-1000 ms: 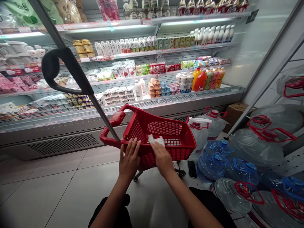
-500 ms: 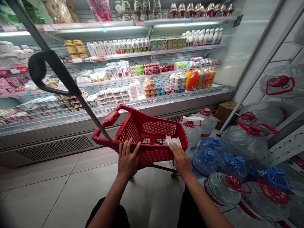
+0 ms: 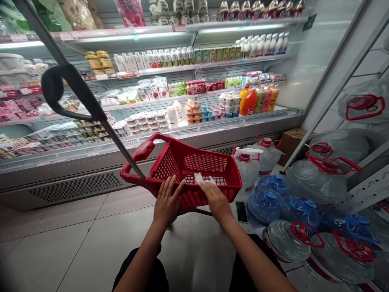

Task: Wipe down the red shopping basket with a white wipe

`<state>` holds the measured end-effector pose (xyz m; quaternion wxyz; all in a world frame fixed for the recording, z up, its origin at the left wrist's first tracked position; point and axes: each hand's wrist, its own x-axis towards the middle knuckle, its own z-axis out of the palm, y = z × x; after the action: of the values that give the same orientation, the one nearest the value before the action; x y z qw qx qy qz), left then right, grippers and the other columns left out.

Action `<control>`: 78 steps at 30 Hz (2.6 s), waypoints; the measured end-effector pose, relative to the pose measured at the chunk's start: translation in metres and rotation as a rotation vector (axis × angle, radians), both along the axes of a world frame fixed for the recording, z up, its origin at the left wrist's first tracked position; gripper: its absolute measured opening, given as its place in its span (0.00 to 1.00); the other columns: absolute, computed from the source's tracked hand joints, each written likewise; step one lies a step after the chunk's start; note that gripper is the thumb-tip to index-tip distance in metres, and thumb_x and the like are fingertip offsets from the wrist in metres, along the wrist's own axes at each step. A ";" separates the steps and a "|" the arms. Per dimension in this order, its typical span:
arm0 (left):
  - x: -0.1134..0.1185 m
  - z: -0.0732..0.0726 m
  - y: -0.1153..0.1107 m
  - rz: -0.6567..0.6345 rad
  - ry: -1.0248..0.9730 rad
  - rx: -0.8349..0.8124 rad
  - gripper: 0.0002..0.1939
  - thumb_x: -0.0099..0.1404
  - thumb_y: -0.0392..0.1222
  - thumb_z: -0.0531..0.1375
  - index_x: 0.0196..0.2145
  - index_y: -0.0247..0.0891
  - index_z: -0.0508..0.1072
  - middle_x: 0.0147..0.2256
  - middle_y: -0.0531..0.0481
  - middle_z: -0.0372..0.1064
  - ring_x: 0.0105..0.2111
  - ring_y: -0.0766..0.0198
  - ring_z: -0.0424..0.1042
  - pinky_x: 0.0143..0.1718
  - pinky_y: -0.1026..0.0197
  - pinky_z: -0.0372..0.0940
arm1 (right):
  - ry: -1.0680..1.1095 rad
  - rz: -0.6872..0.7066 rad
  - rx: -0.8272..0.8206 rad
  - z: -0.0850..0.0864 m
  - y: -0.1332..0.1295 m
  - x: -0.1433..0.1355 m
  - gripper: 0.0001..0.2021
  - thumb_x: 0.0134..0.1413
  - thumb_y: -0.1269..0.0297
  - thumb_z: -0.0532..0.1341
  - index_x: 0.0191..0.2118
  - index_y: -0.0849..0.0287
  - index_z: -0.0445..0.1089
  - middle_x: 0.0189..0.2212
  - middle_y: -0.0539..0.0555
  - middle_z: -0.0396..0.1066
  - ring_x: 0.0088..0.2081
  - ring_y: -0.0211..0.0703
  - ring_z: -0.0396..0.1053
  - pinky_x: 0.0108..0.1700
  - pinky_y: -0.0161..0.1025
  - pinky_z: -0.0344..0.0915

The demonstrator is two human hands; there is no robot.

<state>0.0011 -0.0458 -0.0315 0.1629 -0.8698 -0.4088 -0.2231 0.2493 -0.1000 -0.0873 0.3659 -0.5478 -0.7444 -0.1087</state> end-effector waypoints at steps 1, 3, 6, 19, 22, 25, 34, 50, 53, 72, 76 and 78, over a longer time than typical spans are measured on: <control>-0.003 0.002 0.002 -0.004 -0.005 -0.008 0.49 0.59 0.27 0.61 0.74 0.51 0.53 0.76 0.46 0.41 0.75 0.49 0.45 0.74 0.42 0.47 | 0.002 -0.038 -0.013 -0.006 -0.007 0.020 0.39 0.61 0.82 0.45 0.76 0.52 0.51 0.67 0.55 0.66 0.68 0.49 0.64 0.70 0.55 0.63; -0.004 0.006 0.007 0.010 -0.026 -0.024 0.49 0.59 0.28 0.61 0.74 0.52 0.53 0.76 0.46 0.39 0.75 0.48 0.45 0.74 0.39 0.44 | 0.014 -0.126 -0.027 -0.016 -0.020 0.054 0.37 0.63 0.81 0.45 0.75 0.53 0.54 0.65 0.56 0.69 0.65 0.53 0.68 0.68 0.55 0.66; 0.005 0.004 0.009 0.073 -0.077 -0.044 0.48 0.59 0.32 0.63 0.74 0.47 0.54 0.76 0.43 0.37 0.75 0.45 0.43 0.75 0.35 0.38 | 0.035 -0.236 -0.024 -0.027 -0.029 0.074 0.34 0.65 0.78 0.46 0.74 0.52 0.57 0.63 0.58 0.72 0.62 0.59 0.71 0.65 0.56 0.69; 0.040 -0.035 0.004 0.046 -0.036 -0.102 0.49 0.60 0.37 0.63 0.76 0.39 0.48 0.76 0.38 0.35 0.76 0.48 0.39 0.75 0.42 0.40 | -0.047 -0.018 -0.057 -0.004 0.017 -0.019 0.37 0.61 0.81 0.51 0.74 0.54 0.55 0.65 0.56 0.70 0.64 0.48 0.68 0.66 0.50 0.67; 0.030 -0.035 0.014 0.048 -0.068 -0.109 0.49 0.62 0.42 0.63 0.75 0.34 0.48 0.76 0.34 0.33 0.76 0.46 0.39 0.75 0.42 0.42 | -0.041 -0.035 -0.062 -0.011 -0.004 0.001 0.40 0.58 0.83 0.49 0.75 0.51 0.54 0.64 0.54 0.71 0.63 0.47 0.70 0.64 0.50 0.70; 0.023 -0.036 0.022 0.060 -0.087 -0.116 0.47 0.64 0.43 0.62 0.75 0.33 0.47 0.76 0.33 0.33 0.76 0.45 0.39 0.74 0.41 0.42 | -0.056 -0.064 -0.076 -0.017 -0.030 0.019 0.42 0.56 0.84 0.48 0.75 0.51 0.53 0.64 0.54 0.71 0.63 0.47 0.70 0.64 0.50 0.70; 0.015 -0.034 0.022 0.037 -0.066 -0.143 0.44 0.66 0.43 0.63 0.75 0.42 0.50 0.76 0.36 0.36 0.76 0.46 0.41 0.74 0.38 0.40 | -0.109 -0.013 -0.140 0.003 0.002 -0.018 0.36 0.59 0.83 0.50 0.72 0.58 0.60 0.61 0.60 0.74 0.59 0.49 0.73 0.60 0.48 0.73; 0.016 -0.035 0.013 0.054 -0.071 -0.118 0.41 0.71 0.46 0.57 0.76 0.39 0.46 0.77 0.39 0.30 0.76 0.48 0.38 0.75 0.43 0.43 | -0.130 0.055 -0.057 -0.013 -0.050 -0.016 0.46 0.54 0.86 0.47 0.78 0.55 0.42 0.65 0.56 0.69 0.63 0.45 0.70 0.64 0.46 0.71; 0.012 -0.028 0.016 0.120 -0.049 -0.127 0.37 0.73 0.45 0.54 0.75 0.34 0.50 0.76 0.38 0.39 0.76 0.49 0.41 0.75 0.43 0.42 | -0.193 0.144 0.000 -0.022 -0.053 -0.020 0.44 0.57 0.86 0.47 0.77 0.55 0.43 0.66 0.55 0.69 0.65 0.44 0.68 0.67 0.47 0.68; 0.018 -0.043 -0.025 -0.069 0.023 -0.084 0.43 0.75 0.40 0.51 0.77 0.37 0.29 0.75 0.44 0.46 0.74 0.56 0.48 0.74 0.47 0.48 | -0.135 0.064 0.088 -0.037 -0.049 -0.074 0.40 0.63 0.84 0.46 0.78 0.56 0.40 0.69 0.58 0.63 0.70 0.48 0.61 0.67 0.50 0.68; 0.003 -0.034 -0.023 -0.077 0.050 -0.113 0.46 0.73 0.45 0.55 0.77 0.42 0.31 0.76 0.48 0.43 0.74 0.55 0.48 0.74 0.45 0.47 | -0.211 0.155 0.081 -0.033 -0.052 -0.023 0.36 0.68 0.81 0.47 0.77 0.53 0.42 0.68 0.57 0.65 0.68 0.46 0.64 0.68 0.50 0.67; -0.004 -0.031 -0.023 -0.075 0.045 -0.128 0.46 0.73 0.47 0.56 0.77 0.42 0.32 0.76 0.48 0.42 0.74 0.54 0.49 0.74 0.44 0.46 | -0.204 0.128 0.036 -0.030 -0.059 0.018 0.35 0.69 0.81 0.47 0.77 0.51 0.44 0.69 0.55 0.63 0.69 0.45 0.63 0.69 0.50 0.66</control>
<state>-0.0032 -0.0683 -0.0621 0.1077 -0.8980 -0.3855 -0.1828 0.2668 -0.1592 -0.1174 0.3041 -0.4786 -0.8092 -0.1538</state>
